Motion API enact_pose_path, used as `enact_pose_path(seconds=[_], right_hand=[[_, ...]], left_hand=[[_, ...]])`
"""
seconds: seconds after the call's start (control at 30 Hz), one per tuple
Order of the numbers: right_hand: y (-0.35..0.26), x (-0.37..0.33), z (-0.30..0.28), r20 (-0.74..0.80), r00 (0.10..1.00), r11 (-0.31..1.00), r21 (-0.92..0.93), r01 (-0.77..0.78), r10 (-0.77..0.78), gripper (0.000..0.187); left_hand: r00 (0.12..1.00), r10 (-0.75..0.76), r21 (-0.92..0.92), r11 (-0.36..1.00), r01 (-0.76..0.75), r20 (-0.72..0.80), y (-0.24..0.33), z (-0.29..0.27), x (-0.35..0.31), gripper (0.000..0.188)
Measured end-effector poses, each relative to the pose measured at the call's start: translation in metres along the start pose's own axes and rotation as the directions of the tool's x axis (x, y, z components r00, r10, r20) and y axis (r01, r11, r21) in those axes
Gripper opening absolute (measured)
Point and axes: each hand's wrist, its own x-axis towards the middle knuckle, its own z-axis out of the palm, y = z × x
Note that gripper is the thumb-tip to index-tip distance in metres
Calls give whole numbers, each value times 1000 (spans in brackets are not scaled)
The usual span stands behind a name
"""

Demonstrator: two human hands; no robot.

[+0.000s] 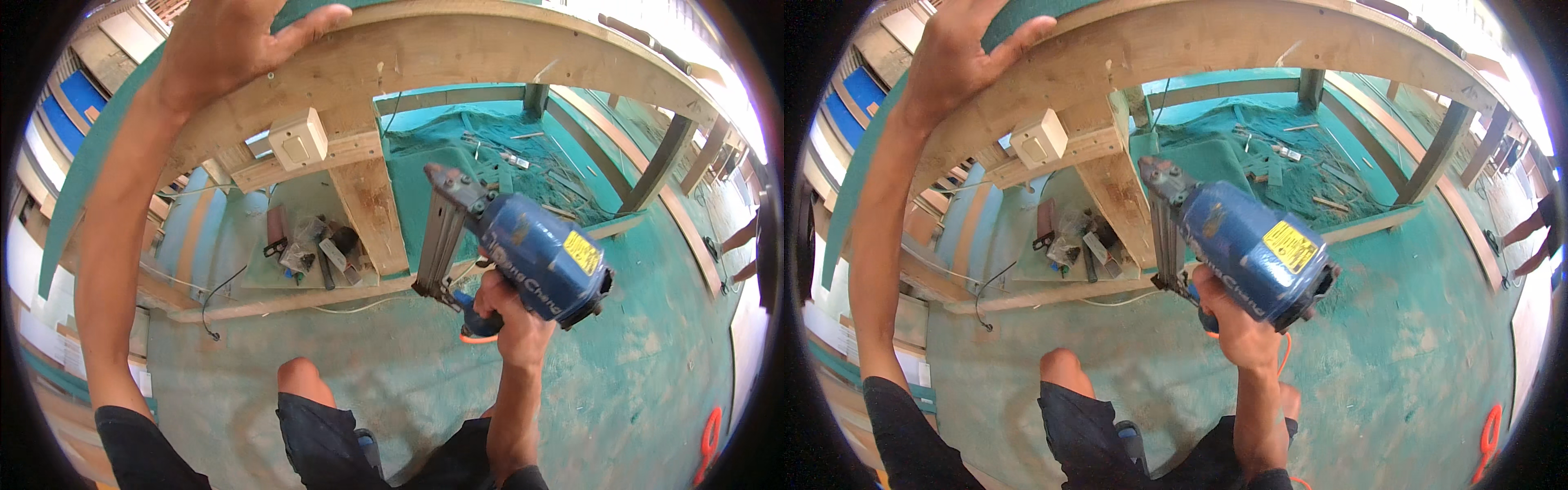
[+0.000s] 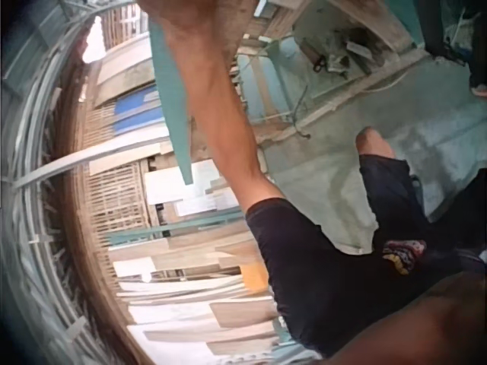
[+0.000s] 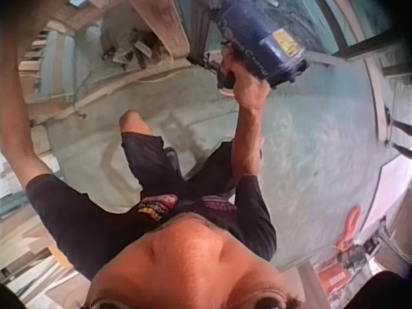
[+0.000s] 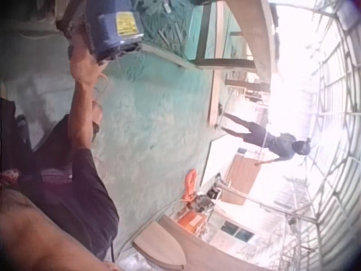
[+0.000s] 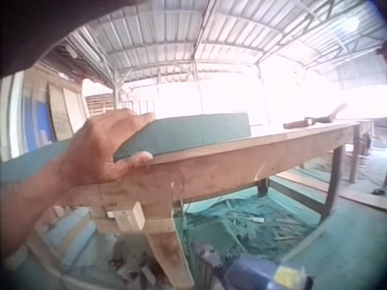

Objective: The person cleans a wooden board, aligns a curved green frame piece onto it, and secures the frame with a pneumatic nailer.

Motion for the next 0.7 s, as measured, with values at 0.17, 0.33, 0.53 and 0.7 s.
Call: enact_pose_path(seconds=[0.17,0.33,0.53,0.7], right_hand=[[-9,5,-6,-29,999,998,37,47,-46,35],[-27,10,-13,-94,995,996,78,38,-30,34],[-32,26,-5,-166,986,974,221,45,-8,40],[-59,44,14,-190,975,979,146,144,-115,33]], left_hand=[[998,-28,44,999,26,49,4,-10,3,57],[991,-130,2,992,130,11,6,-6,1,58],[995,-98,-17,995,97,-35,5,2,3,56],[998,-67,39,997,66,23,1,-4,3,55]])
